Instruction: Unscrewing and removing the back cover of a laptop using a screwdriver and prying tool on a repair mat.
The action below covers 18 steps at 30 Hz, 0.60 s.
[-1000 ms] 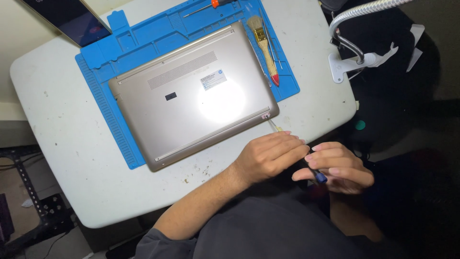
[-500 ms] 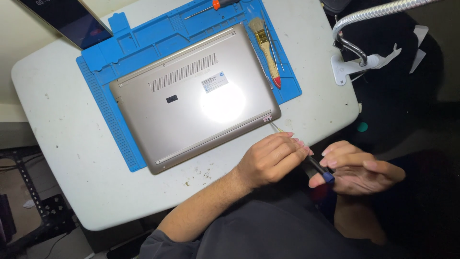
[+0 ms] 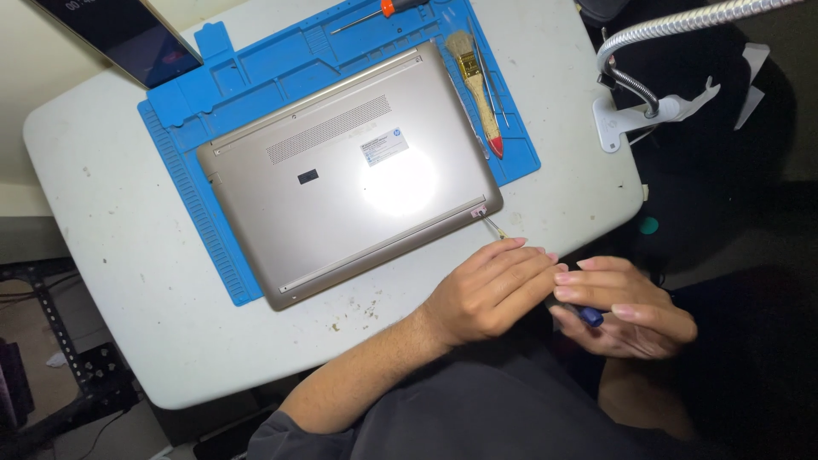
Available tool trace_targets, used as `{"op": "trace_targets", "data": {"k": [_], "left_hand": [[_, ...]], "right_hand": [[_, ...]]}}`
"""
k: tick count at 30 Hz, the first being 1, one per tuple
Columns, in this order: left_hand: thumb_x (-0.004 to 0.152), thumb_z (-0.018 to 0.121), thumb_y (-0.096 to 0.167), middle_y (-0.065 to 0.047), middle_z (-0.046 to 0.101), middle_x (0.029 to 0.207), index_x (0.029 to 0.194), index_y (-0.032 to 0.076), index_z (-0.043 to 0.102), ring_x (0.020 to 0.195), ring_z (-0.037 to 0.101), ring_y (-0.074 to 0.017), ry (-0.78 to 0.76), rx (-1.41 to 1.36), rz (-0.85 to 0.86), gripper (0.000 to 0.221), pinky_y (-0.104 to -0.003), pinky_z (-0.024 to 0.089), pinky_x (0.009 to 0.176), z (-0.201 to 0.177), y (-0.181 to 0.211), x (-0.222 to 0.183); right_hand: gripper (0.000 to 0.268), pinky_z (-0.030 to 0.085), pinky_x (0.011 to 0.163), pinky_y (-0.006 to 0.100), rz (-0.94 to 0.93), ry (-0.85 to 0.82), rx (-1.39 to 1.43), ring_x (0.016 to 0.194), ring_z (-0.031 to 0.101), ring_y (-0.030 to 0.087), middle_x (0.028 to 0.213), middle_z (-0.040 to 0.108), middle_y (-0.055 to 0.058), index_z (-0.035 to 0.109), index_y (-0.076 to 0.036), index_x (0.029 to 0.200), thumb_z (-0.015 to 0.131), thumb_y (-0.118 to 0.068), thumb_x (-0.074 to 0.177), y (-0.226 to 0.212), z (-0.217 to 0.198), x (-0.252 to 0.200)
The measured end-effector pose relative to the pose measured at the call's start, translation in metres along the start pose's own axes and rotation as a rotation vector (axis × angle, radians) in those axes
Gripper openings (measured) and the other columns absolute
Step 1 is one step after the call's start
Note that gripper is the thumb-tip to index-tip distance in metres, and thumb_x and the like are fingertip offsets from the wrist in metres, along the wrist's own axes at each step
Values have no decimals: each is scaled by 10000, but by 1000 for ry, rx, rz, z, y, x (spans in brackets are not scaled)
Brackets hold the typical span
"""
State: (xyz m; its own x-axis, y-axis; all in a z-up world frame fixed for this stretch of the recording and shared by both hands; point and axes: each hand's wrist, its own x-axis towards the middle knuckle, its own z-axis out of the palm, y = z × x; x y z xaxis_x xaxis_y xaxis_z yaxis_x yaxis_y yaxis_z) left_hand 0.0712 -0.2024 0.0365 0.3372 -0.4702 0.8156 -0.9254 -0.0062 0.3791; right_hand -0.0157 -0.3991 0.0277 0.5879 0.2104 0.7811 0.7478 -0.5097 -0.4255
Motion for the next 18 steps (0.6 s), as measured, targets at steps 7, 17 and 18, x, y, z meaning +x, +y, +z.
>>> {"op": "trace_targets", "data": {"k": [7, 17, 18], "left_hand": [[939, 816, 28, -55, 567, 713, 861, 3, 639, 685, 611, -181, 102, 62, -19, 195, -377, 664, 800, 7, -2, -5], [1030, 670, -35, -101, 729, 1072, 1102, 12, 728, 883, 646, -253, -38, 58, -84, 103, -387, 585, 842, -4, 3, 0], [995, 714, -57, -110, 735, 983, 1006, -13, 734, 810, 605, -252, 30, 54, -74, 49, -369, 589, 748, -3, 1, 1]], "right_hand": [[849, 604, 894, 358, 44, 126, 135, 853, 785, 240, 917, 707, 160, 335, -103, 1211, 968, -140, 647, -6, 1, 0], [744, 505, 1057, 492, 39, -11, 125, 934, 715, 201, 965, 732, 77, 330, -159, 1333, 848, -111, 801, 7, -5, -17], [824, 570, 988, 493, 33, 58, 114, 841, 742, 214, 944, 702, 103, 334, -155, 1336, 903, -111, 742, 8, -1, -20]]}}
